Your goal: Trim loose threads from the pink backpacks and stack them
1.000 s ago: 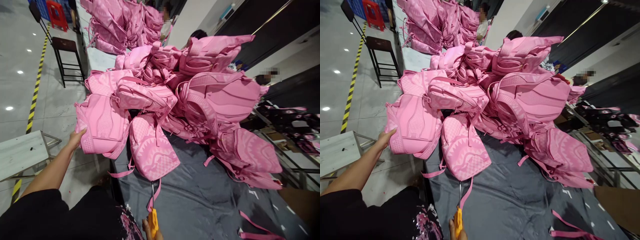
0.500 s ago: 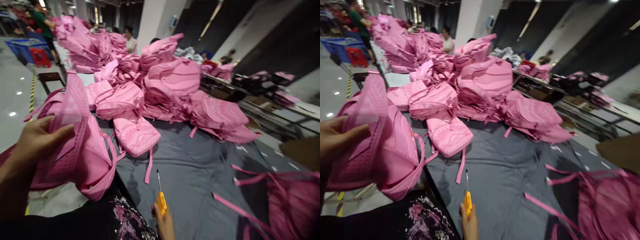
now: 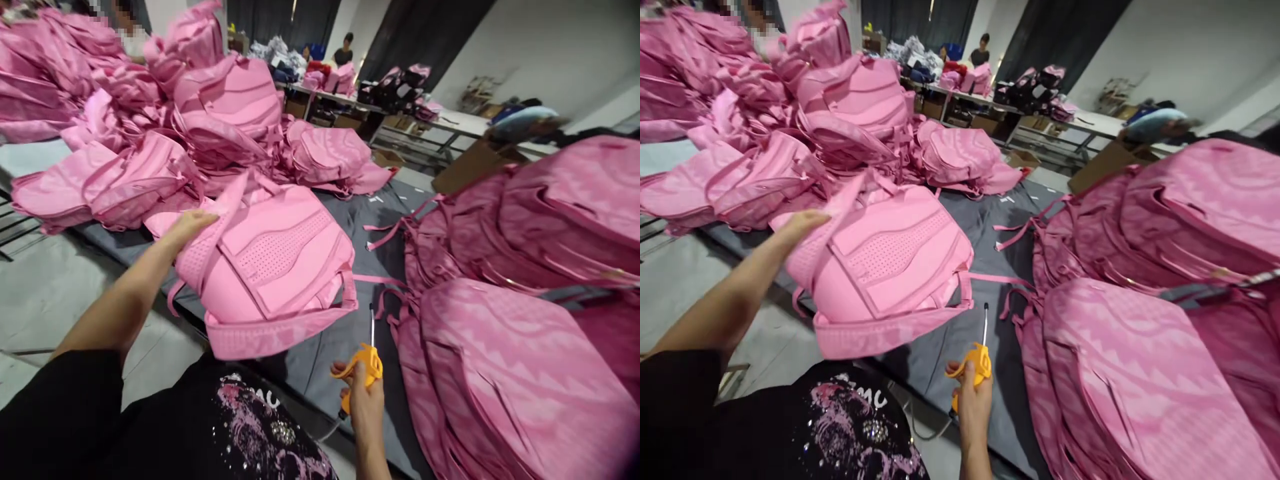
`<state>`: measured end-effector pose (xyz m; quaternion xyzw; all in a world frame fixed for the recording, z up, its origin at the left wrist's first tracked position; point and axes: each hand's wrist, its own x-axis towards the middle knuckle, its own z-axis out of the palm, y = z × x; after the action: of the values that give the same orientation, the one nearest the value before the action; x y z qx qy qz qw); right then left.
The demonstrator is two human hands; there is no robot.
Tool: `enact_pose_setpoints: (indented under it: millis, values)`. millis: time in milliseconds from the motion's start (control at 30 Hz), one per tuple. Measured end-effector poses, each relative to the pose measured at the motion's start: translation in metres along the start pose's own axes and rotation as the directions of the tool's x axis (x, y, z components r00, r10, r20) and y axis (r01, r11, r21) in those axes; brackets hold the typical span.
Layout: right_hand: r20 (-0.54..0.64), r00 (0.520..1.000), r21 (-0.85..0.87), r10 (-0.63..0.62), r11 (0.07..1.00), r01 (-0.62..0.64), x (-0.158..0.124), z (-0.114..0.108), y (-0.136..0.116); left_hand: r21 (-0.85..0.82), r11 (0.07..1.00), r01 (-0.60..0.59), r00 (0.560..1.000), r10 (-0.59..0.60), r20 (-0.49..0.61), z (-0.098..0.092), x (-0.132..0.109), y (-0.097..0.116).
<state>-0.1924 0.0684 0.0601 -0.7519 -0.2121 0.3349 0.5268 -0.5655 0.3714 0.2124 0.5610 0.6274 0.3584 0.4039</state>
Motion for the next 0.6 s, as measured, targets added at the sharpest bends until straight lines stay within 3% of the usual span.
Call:
enact_pose_setpoints:
  millis: [67,133,233,300,367,433,533,600]
  values:
    - [0.037,0.990,0.104,0.135,0.985,-0.138,-0.012,-0.006,0.005,0.387,0.920,0.057,0.998,-0.056,-0.013,0.050,0.024,-0.034]
    - [0.080,0.953,0.213,0.291,0.929,-0.301,-0.024,-0.005,0.010,0.619,0.785,-0.003,0.993,-0.070,0.093,0.098,0.028,-0.067]
    - [0.141,0.897,0.295,0.418,0.847,-0.442,-0.045,0.006,0.015,0.675,0.728,-0.121,0.955,-0.100,0.279,0.152,0.012,-0.103]
    - [0.154,0.902,0.296,0.403,0.852,-0.431,-0.060,0.015,0.019,0.702,0.684,-0.199,0.949,-0.046,0.313,0.172,0.000,-0.119]
    - [0.141,0.927,0.233,0.348,0.898,-0.373,-0.074,0.024,0.025,0.726,0.624,-0.290,0.946,0.074,0.315,0.180,-0.006,-0.133]
    - [0.130,0.960,0.113,0.248,0.958,-0.263,-0.084,0.033,0.032,0.703,0.625,-0.340,0.939,0.180,0.294,0.177,-0.006,-0.145]
    - [0.192,0.980,-0.107,0.048,0.994,-0.028,-0.082,0.041,0.026,0.586,0.745,-0.318,0.948,0.238,0.212,0.159,-0.004,-0.150]
    - [0.233,0.971,-0.220,-0.050,0.970,0.102,-0.064,0.043,0.004,0.444,0.829,-0.341,0.940,0.302,0.159,0.141,-0.005,-0.137]
